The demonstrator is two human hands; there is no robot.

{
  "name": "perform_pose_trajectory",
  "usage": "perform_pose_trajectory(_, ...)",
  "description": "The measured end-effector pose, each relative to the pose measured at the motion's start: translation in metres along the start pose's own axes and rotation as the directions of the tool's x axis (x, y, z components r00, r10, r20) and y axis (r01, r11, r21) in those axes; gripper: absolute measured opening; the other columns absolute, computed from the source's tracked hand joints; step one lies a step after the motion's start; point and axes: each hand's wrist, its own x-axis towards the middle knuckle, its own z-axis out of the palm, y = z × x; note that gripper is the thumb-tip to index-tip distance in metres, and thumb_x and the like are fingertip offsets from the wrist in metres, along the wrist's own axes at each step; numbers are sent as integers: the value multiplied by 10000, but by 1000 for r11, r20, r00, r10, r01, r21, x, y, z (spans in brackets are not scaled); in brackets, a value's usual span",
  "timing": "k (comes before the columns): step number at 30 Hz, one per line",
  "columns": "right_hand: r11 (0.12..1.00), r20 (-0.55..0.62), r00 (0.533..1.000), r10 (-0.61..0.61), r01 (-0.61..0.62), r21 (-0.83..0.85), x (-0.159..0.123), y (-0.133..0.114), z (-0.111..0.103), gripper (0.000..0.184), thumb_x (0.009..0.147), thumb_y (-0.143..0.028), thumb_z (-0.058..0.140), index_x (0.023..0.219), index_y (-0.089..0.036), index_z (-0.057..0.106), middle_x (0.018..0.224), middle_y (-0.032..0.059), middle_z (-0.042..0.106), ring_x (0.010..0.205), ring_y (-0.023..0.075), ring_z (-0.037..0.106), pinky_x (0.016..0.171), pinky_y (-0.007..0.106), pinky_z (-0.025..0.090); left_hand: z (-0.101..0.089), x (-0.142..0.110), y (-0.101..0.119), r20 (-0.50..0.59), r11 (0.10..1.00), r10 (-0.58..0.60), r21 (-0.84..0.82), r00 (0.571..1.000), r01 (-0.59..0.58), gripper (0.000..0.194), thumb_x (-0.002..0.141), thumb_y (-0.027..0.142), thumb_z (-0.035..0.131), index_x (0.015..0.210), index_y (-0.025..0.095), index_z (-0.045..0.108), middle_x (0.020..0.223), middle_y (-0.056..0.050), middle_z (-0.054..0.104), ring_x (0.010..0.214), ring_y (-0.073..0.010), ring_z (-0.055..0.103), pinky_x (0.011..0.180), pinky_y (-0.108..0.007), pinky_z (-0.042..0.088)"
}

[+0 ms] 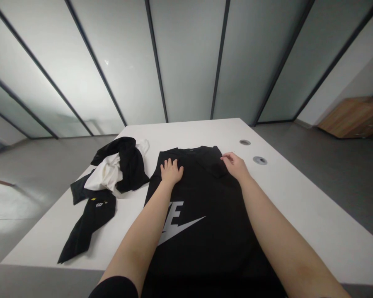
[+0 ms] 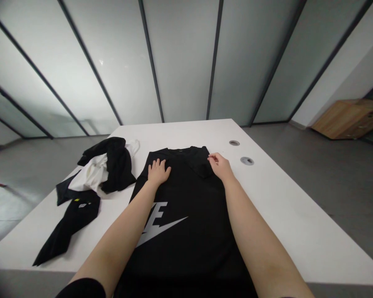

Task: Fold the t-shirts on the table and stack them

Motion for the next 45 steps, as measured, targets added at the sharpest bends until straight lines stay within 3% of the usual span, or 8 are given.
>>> perform_pose_trajectory(7, 773, -68, 985, 161, -169, -611, -3, 8, -2, 401, 982, -254, 548, 1313, -185, 763, 1346, 176, 737, 1266, 380, 654, 1112, 528, 482, -2, 0, -1, 18, 1000, -4, -12, 1000, 4, 668, 1055, 520, 407, 1632, 188, 461, 1743, -178, 366, 1628, -379, 297, 1307, -580, 253)
perform_pose_trajectory(12, 841, -186, 978, 99, -182, -510, 1, 6, -12, 441, 984, -195, 487, 1335, -151, 750, 1360, 206, 713, 1251, 371, 657, 1100, 521, 490, -2, 1, 0, 24, 1000, -7, -13, 1000, 8, 665, 1051, 520, 406, 1631, 198, 459, 1744, -177, 364, 1627, -386, 297, 1306, -595, 244)
perform_pose_trajectory(17, 931, 140, 984, -106, 148, -334, 2, -7, 3, 408, 1040, -298, 477, 1326, -206, 753, 1296, 107, 774, 1127, 262, 730, 1065, 411, 548, -2, 1, 0, 25, 1000, -5, -11, 1000, 5, 662, 1053, 516, 406, 1632, 199, 457, 1745, -178, 362, 1629, -382, 295, 1303, -589, 251)
perform_pose_trajectory(21, 868, 343, 939, -30, 195, -457, -3, -9, 27, 497, 1043, -348, 511, 1477, -160, 663, 1570, 150, 614, 1487, 320, 534, 1257, 473, 391, -2, 0, 0, 16, 1000, 2, -14, 1000, -1, 663, 1055, 517, 409, 1630, 190, 464, 1740, -182, 370, 1626, -381, 302, 1304, -583, 254)
perform_pose_trajectory(26, 780, 312, 945, 99, 121, -614, -6, -3, 37, 642, 1084, -442, 451, 1631, -106, 480, 1731, 179, 388, 1625, 381, 301, 1319, 526, 254, -2, -1, 0, 12, 1000, 1, -9, 1000, -1, 658, 1056, 520, 414, 1623, 190, 472, 1735, -184, 378, 1623, -378, 310, 1302, -584, 261)
perform_pose_trajectory(37, 871, 238, 964, -115, 214, -443, -4, -18, 33, 484, 1089, -344, 419, 1464, -172, 672, 1560, 132, 617, 1473, 275, 547, 1259, 430, 397, -6, -3, 5, -65, 998, 50, -35, 997, -53, 559, 1029, 418, 491, 1537, 197, 565, 1691, -156, 461, 1614, -365, 324, 1307, -574, 273)
perform_pose_trajectory(42, 798, 247, 965, 92, 77, -597, 9, -20, 46, 605, 1063, -409, 519, 1580, -94, 540, 1679, 222, 459, 1557, 399, 424, 1256, 539, 360, -5, -3, 3, -32, 998, 48, -33, 998, -49, 570, 1047, 431, 473, 1558, 188, 546, 1689, -165, 460, 1599, -368, 354, 1303, -569, 280)
perform_pose_trajectory(45, 785, 281, 951, 132, 72, -615, 23, -25, 47, 470, 1052, -397, 535, 1412, -142, 697, 1516, 209, 634, 1421, 395, 579, 1190, 522, 433, -4, -2, 2, -28, 998, 47, -27, 998, -48, 571, 1053, 442, 468, 1566, 200, 541, 1695, -159, 454, 1597, -363, 358, 1304, -566, 279)
